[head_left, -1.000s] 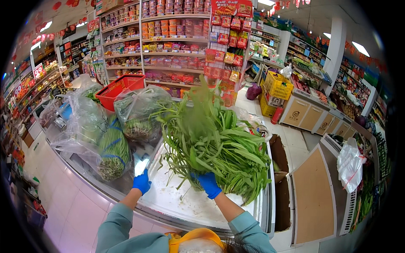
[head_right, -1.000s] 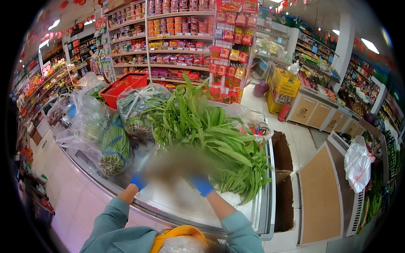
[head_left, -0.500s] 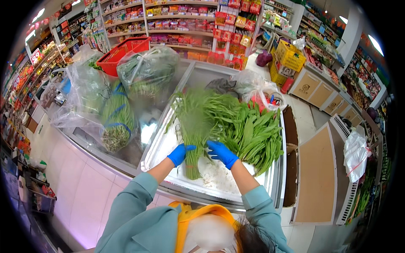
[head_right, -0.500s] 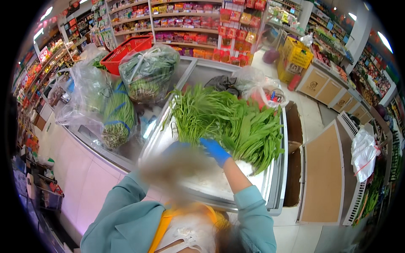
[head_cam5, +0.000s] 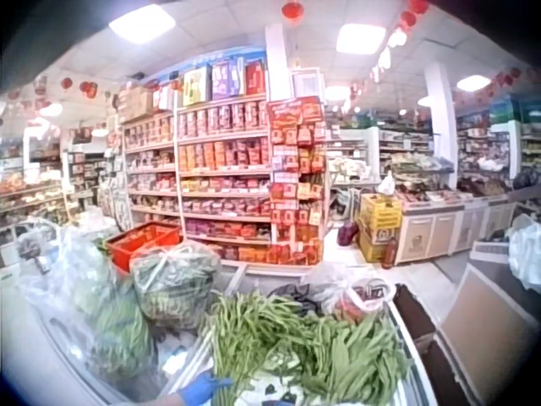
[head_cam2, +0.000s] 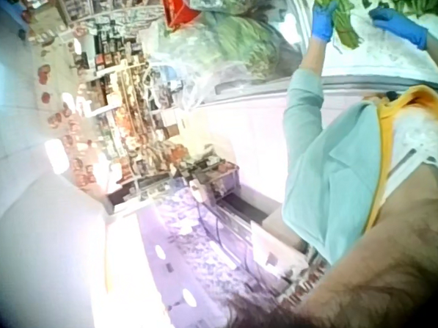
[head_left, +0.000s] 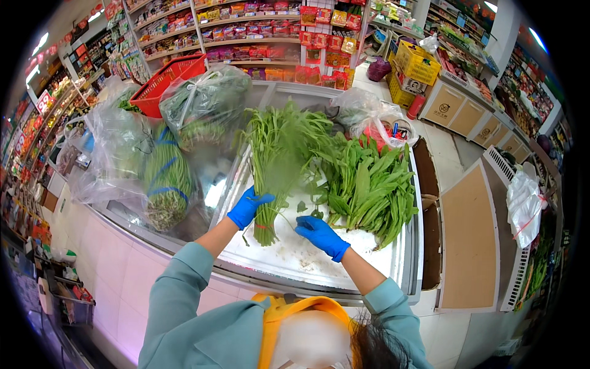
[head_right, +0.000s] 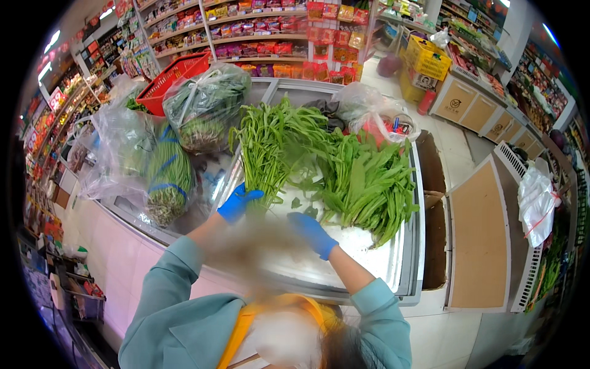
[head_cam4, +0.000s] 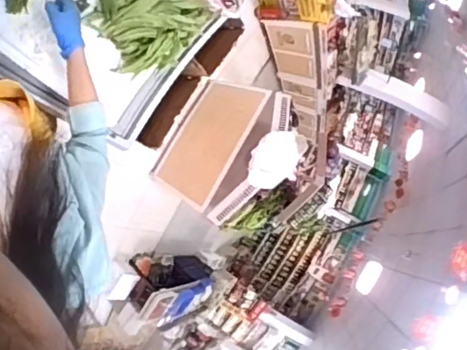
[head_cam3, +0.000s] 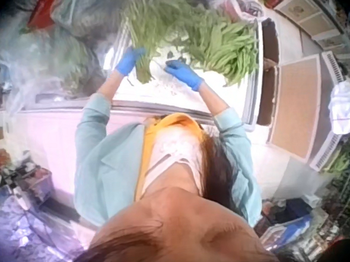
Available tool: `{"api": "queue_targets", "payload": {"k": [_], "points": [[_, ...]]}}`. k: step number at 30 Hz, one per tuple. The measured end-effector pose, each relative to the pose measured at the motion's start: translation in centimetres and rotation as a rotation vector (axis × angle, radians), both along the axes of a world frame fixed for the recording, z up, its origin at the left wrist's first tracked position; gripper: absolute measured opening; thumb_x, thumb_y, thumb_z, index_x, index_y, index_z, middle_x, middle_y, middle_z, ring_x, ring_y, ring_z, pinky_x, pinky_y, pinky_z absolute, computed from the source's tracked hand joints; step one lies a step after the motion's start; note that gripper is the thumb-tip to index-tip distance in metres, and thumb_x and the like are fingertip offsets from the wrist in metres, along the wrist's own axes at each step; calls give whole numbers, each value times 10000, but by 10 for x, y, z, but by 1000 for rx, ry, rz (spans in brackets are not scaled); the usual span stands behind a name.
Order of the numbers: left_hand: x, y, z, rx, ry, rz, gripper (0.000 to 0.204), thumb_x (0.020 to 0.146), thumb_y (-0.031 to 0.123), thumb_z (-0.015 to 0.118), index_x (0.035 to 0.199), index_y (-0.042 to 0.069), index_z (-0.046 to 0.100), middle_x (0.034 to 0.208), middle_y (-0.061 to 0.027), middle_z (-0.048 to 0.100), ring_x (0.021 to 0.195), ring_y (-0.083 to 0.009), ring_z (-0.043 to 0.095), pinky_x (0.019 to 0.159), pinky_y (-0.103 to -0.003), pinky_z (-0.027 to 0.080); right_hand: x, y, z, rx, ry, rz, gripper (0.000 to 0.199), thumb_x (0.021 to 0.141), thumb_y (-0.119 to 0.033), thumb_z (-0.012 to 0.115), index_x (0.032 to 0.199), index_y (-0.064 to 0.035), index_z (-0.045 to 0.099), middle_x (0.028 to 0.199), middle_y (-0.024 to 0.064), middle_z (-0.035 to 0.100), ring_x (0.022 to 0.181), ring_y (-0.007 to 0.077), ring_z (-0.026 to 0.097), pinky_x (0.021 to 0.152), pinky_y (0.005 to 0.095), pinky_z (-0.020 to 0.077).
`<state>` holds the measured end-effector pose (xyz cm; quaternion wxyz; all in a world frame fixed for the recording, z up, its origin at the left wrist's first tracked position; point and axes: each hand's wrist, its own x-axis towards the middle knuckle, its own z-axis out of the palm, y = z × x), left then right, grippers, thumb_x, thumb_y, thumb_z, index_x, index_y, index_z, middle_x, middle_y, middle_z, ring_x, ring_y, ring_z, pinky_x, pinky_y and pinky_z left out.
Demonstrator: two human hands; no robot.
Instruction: The person walks to a refrigerated display and sorts leafy green vegetables by hand. They pick up bunches, remove damaged leaves, and place the cleaned greens into a cardboard box while discarding trimmings.
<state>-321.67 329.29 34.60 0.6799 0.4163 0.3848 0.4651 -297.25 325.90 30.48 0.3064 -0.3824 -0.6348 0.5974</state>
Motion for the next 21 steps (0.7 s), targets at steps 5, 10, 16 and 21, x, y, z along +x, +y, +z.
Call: {"api": "queue_targets", "payload": {"k": [5, 10, 16, 21], "points": [[-3, 7, 15, 167, 181, 27, 512, 793, 116, 623, 1244, 17, 401, 1116, -80, 541, 975, -153, 532, 832, -284, 452, -42, 9, 57, 212, 53, -342, 446, 778, -130, 635, 1186, -42, 478, 1083, 92, 554, 922, 163, 532, 785, 268, 440], [11, 6, -12, 155, -55, 21, 531, 774, 106, 642, 1231, 14, 388, 1108, -81, 528, 972, -164, 527, 828, -287, 450, -72, 35, 86, 325, 194, -521, 397, 764, -71, 637, 1137, -22, 510, 1014, 83, 574, 870, 143, 543, 752, 259, 448], [17, 10, -37, 13, -57, 55, 496, 728, 97, 667, 1157, 9, 434, 1052, -88, 545, 952, -162, 527, 824, -289, 442, -70, 45, 61, 340, 149, -464, 198, 783, -38, 598, 975, 10, 588, 859, 65, 614, 751, 113, 555, 699, 262, 458], [33, 0, 5, 278, 389, 243, 517, 689, 97, 675, 1137, -5, 440, 1011, -117, 554, 903, -210, 543, 800, -303, 439, -53, 45, 44, 414, 118, -427, 143, 810, -40, 562, 947, -9, 588, 847, 36, 605, 756, 95, 547, 701, 238, 450]]}}
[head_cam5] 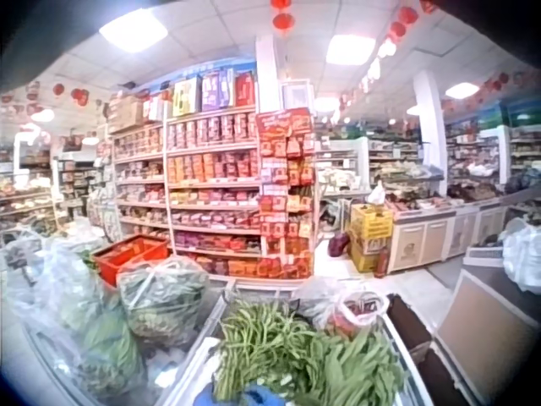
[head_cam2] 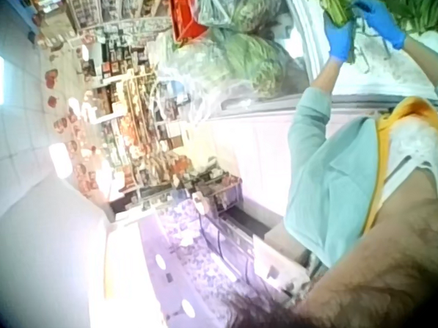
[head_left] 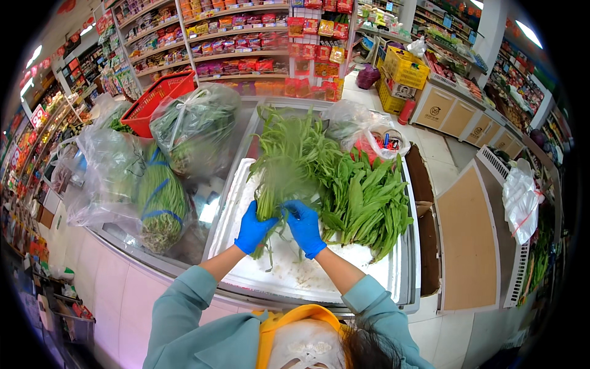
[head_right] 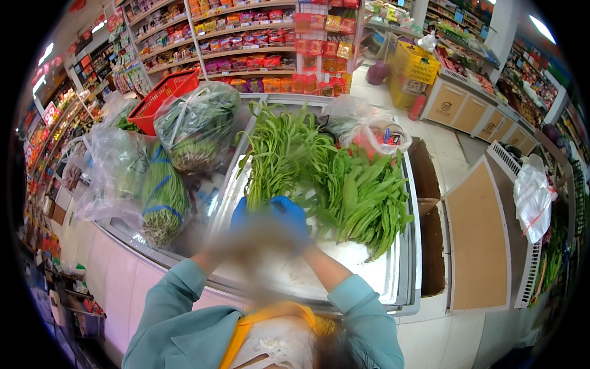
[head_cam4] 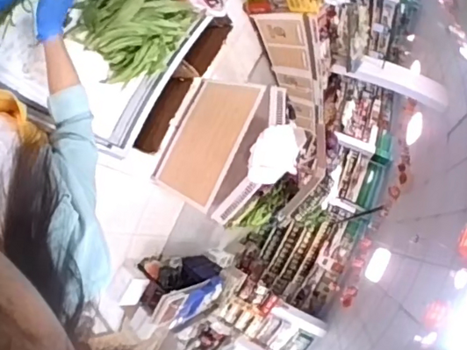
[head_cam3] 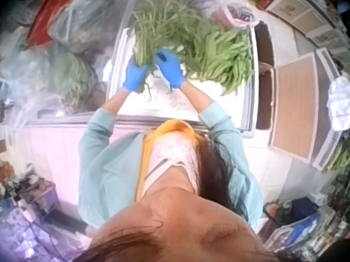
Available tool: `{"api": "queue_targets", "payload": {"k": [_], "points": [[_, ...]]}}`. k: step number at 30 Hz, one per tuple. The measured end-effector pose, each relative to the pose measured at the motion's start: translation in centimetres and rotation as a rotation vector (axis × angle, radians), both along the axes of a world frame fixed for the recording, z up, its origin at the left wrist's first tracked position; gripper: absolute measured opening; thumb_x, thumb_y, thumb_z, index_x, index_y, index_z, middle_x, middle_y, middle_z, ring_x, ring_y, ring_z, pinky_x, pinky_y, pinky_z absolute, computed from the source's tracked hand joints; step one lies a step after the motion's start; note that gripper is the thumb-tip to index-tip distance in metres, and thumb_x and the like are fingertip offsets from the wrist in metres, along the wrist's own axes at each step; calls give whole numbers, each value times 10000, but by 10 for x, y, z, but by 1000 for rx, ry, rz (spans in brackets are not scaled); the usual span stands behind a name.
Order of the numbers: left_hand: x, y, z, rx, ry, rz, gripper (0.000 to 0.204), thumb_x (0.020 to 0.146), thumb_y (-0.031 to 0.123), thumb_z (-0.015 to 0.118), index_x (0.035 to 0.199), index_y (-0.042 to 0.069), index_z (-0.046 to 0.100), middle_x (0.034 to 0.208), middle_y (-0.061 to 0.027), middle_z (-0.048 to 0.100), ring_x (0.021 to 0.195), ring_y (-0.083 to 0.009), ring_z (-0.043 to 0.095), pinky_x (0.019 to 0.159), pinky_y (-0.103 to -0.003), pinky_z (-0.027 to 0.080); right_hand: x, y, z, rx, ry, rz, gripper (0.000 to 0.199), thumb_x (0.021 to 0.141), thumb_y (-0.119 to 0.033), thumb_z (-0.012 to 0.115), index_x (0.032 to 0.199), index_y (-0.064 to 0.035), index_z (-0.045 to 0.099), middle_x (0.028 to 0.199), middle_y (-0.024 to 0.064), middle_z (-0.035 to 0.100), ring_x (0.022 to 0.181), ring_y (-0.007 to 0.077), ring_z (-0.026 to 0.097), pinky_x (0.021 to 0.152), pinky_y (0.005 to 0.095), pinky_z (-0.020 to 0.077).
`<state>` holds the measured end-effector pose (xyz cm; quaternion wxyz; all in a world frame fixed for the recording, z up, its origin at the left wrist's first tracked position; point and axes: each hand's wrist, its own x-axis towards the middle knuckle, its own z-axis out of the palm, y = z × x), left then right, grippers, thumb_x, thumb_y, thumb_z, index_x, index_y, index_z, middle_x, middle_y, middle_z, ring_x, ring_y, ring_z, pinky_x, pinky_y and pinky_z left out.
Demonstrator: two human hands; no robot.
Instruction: The person walks to a refrigerated display and sorts leafy green vegetables by hand. They pick up bunches, remove damaged leaves, and place the cleaned greens into a cardboard box while discarding trimmings.
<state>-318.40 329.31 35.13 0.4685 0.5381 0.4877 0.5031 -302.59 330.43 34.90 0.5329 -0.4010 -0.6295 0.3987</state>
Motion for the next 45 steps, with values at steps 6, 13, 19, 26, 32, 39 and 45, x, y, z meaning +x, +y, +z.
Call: {"api": "queue_targets", "payload": {"k": [6, 13, 19, 26, 32, 39, 45], "points": [[1, -11, -14, 230, 645, 80, 902, 649, 228, 731, 1324, -27, 189, 1201, -265, 349, 1060, -390, 434, 866, -399, 399, 1, 9, -53, -459, 470, 151, 235, 860, -166, 503, 1060, -43, 524, 1010, 110, 567, 889, 215, 567, 792, 332, 464], [-15, -3, -83, -32, 750, -290, 873, 668, 396, 698, 1295, -41, 276, 1144, -272, 463, 1016, -380, 505, 831, -393, 438, 22, -13, -34, -1034, 869, 194, 261, 863, -185, 442, 1057, -33, 528, 1033, 154, 557, 916, 262, 557, 807, 409, 470], [-12, 10, -84, -97, 617, -407, 844, 649, 481, 692, 1249, -21, 375, 1091, -238, 540, 994, -340, 541, 828, -371, 439, 42, -9, -123, -655, 460, -10, 262, 827, -94, 481, 1084, -41, 489, 912, 121, 581, 808, 241, 586, 684, 365, 492], [-5, 17, -103, -158, 593, -420, 936, 619, 507, 699, 1298, -5, 307, 1141, -237, 514, 1048, -344, 512, 857, -376, 422, 43, -17, -64, -298, 265, -500, 340, 804, -148, 579, 1117, -72, 469, 887, 89, 573, 627, 159, 551, 568, 306, 460], [-11, 21, -138, -45, 588, -383, 956, 615, 494, 705, 1301, -22, 283, 1153, -249, 497, 1045, -355, 510, 864, -379, 421, 47, -9, -36, 116, -664, -307, 308, 795, -247, 583, 1063, -99, 555, 964, 123, 594, 669, 255, 589, 591, 330, 463], [11, -7, -57, -105, 846, -261, 893, 613, 387, 728, 1282, -24, 303, 1082, -251, 526, 969, -365, 542, 799, -400, 452, 68, 13, -21, -128, -317, -443, 165, 784, -195, 593, 789, -32, 609, 739, 135, 606, 628, 245, 562, 568, 320, 440], [18, -10, -41, -148, 909, -234, 838, 617, 355, 725, 1266, 0, 332, 1032, -240, 552, 911, -366, 566, 754, -408, 467, 166, 30, -1, 55, -129, -714, 124, 840, -140, 559, 811, -21, 577, 681, 19, 529, 643, 93, 442, 594, 263, 389]]}}
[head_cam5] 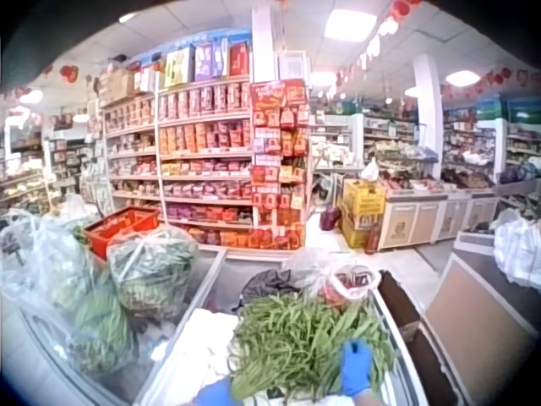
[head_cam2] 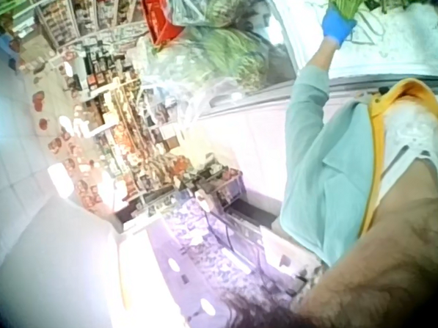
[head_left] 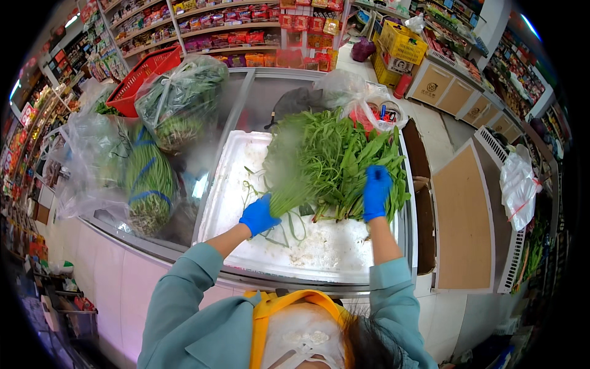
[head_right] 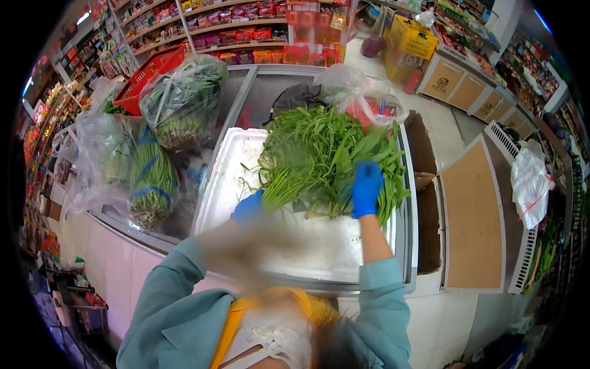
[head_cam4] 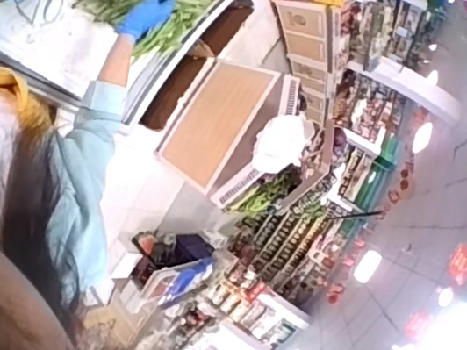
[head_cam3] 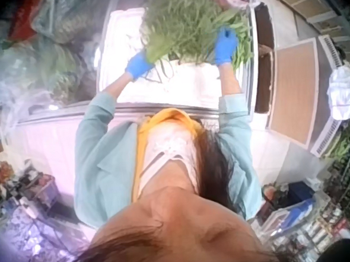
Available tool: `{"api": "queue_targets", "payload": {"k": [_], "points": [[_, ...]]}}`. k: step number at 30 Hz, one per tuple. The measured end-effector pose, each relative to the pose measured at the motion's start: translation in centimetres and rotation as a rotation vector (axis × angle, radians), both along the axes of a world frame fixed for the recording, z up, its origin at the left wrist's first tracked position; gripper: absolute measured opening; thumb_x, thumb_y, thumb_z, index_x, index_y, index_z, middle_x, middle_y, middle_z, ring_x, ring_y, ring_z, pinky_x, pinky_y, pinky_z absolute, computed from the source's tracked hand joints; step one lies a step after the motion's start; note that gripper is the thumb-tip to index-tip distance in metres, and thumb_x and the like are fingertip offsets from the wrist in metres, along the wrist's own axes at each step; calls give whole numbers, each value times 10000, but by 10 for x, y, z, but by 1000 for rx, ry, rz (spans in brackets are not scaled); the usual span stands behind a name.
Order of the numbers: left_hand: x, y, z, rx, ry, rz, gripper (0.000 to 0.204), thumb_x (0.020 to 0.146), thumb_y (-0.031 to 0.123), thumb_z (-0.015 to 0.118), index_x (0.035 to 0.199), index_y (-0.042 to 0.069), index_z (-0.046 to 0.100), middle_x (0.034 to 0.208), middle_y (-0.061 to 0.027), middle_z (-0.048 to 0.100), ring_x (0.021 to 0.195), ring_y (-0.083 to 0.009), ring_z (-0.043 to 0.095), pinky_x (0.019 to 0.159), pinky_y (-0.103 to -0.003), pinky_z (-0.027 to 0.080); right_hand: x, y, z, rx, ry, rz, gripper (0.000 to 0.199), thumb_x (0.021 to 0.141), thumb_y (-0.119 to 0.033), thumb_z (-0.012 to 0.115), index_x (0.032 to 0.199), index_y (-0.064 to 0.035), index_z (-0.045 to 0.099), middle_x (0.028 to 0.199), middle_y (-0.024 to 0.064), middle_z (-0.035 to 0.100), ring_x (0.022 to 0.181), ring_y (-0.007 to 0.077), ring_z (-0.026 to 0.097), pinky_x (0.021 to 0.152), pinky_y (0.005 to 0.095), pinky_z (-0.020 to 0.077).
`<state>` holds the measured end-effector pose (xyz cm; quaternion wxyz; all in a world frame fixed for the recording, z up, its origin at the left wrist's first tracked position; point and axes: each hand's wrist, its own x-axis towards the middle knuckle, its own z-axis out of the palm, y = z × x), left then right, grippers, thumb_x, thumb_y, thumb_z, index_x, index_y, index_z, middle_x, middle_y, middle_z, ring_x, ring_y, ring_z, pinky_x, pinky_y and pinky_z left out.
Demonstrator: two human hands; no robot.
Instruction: The person walks to a refrigerated display and sorts leafy green vegetables by hand. They pick up bunches, remove damaged leaves, and place the cleaned greens into a cardboard box while discarding trimmings.
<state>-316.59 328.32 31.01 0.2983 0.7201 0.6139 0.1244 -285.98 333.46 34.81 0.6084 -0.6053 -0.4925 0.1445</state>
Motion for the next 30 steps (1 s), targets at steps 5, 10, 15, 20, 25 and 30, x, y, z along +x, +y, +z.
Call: {"api": "queue_targets", "payload": {"k": [5, 10, 15, 20, 25, 30], "points": [[-7, 1, 8, -30, 8, -28, 809, 633, 341, 713, 1265, 7, 333, 995, -234, 572, 886, -367, 574, 737, -409, 472, 101, -18, 39, 174, 145, -127, 98, 861, -95, 529, 840, -19, 588, 783, 8, 565, 715, 89, 478, 668, 230, 405], [-19, 5, 11, 65, -330, -14, 691, 672, 293, 702, 1222, 4, 399, 1001, -194, 590, 883, -290, 596, 752, -354, 478, 196, -61, -7, -643, -457, -238, 270, 829, -155, 548, 1035, 18, 563, 929, 155, 611, 830, 283, 592, 746, 359, 458], [-47, 22, 25, -162, -846, 20, 537, 733, 208, 660, 1181, -4, 454, 1020, -112, 583, 897, -180, 573, 777, -301, 468, 163, -67, -32, -407, -266, -10, 329, 822, -172, 554, 1093, 15, 551, 1010, 161, 602, 903, 254, 581, 790, 336, 447], [-53, 16, 60, -437, -1040, 136, 453, 772, 209, 582, 1143, -26, 471, 947, -116, 586, 815, -181, 588, 725, -314, 497, 20, -61, 6, -395, -46, 476, 243, 823, -142, 576, 1019, 0, 602, 908, 96, 631, 758, 135, 574, 681, 269, 465], [-67, 7, 34, -570, -1112, 176, 435, 773, 240, 565, 1122, -7, 483, 864, -134, 591, 710, -214, 604, 628, -347, 525, -93, -40, 40, -343, 12, 558, 337, 800, -184, 605, 1093, -25, 562, 880, 127, 631, 758, 174, 592, 679, 292, 471], [-61, 3, 8, -489, -1001, 143, 457, 761, 196, 621, 1155, 14, 478, 912, -98, 586, 767, -174, 587, 673, -312, 507, -158, 17, -1, -290, -207, 497, 407, 771, -360, 582, 1017, -36, 574, 921, 180, 614, 812, 344, 581, 701, 417, 453]]}}
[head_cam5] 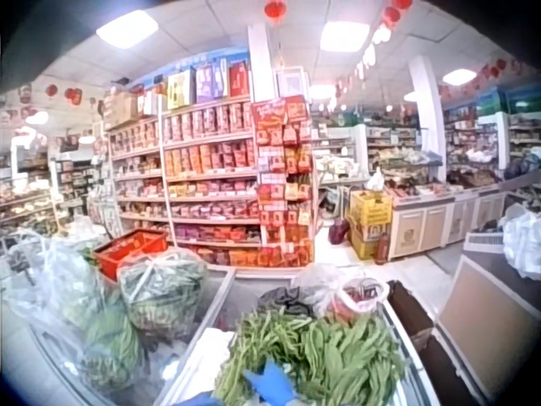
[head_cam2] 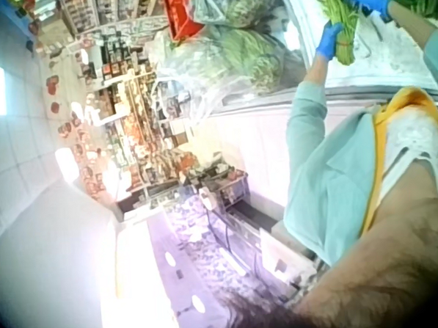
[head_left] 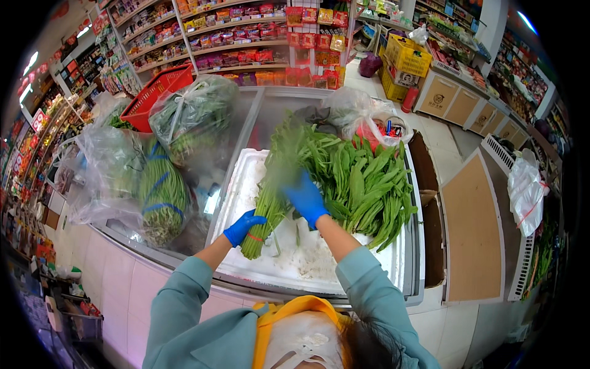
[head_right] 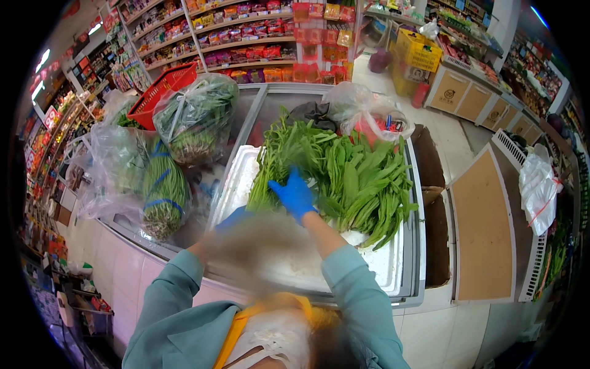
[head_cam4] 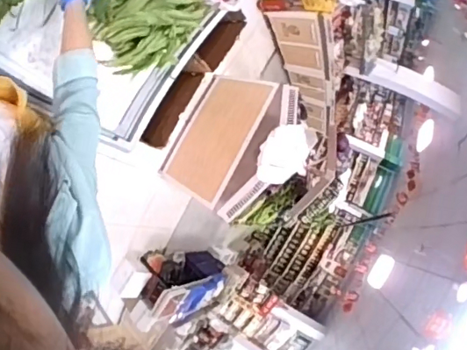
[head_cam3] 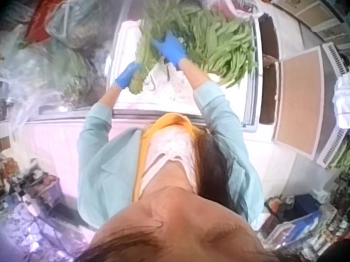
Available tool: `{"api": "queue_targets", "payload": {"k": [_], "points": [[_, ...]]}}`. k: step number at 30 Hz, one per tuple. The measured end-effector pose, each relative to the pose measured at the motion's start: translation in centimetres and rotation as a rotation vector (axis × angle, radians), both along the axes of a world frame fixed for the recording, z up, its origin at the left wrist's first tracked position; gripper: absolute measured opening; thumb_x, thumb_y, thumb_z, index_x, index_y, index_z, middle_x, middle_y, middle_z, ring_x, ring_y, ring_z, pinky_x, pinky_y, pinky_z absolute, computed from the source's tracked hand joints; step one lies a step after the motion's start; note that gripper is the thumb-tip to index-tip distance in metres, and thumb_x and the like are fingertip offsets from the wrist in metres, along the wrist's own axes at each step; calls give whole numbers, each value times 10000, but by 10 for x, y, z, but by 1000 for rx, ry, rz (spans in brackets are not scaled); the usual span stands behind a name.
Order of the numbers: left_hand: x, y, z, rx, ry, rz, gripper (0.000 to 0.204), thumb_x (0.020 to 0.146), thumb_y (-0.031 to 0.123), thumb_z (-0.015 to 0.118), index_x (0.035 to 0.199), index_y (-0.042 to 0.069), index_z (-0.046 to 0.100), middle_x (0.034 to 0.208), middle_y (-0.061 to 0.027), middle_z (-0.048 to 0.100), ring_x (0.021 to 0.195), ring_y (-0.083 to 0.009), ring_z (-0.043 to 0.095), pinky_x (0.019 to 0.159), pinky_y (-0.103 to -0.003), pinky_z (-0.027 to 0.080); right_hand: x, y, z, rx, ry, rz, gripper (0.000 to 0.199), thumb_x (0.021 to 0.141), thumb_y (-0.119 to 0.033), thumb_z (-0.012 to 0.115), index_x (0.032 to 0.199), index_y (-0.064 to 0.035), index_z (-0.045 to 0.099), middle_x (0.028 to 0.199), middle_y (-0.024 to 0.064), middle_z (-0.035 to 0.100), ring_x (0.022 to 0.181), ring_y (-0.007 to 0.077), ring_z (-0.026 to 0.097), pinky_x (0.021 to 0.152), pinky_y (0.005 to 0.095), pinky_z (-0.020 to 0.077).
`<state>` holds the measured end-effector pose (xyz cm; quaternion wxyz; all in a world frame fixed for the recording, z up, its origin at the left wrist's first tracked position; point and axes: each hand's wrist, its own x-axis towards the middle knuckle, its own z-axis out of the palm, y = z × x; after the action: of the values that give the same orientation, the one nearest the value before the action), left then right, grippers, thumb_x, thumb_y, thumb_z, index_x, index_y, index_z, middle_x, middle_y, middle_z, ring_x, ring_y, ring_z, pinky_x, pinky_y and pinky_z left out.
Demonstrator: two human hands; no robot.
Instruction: The person walks to a refrigerated display and sorts leafy green vegetables by hand. They pick up bunches, remove damaged leaves, and place the cleaned greens into a cardboard box while discarding trimmings.
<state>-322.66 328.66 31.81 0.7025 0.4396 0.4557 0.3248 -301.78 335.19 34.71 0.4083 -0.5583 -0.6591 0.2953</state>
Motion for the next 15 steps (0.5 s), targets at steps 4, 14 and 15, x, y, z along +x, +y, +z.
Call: {"api": "queue_targets", "payload": {"k": [4, 14, 15], "points": [[9, -9, 6, 121, 86, -10, 538, 733, 146, 680, 1201, 17, 448, 1021, -77, 570, 898, -152, 556, 777, -288, 466, 3, 24, 3, 45, -250, 55, 290, 797, -310, 517, 813, -34, 601, 830, 207, 594, 772, 383, 559, 678, 438, 444], [4, -16, -9, 152, 155, -5, 675, 677, 106, 711, 1260, 7, 386, 1128, -96, 536, 1002, -173, 520, 867, -294, 428, 148, 54, 42, 38, 517, -182, 185, 862, -183, 486, 771, -49, 575, 665, 46, 585, 597, 128, 541, 521, 284, 416], [5, -17, -18, 165, 155, 10, 672, 673, 105, 715, 1254, 13, 391, 1137, -96, 531, 1002, -173, 520, 857, -300, 434, 149, 45, 44, 32, 523, -129, 174, 862, -168, 477, 759, -57, 564, 663, 37, 581, 592, 126, 537, 525, 289, 411]]}}
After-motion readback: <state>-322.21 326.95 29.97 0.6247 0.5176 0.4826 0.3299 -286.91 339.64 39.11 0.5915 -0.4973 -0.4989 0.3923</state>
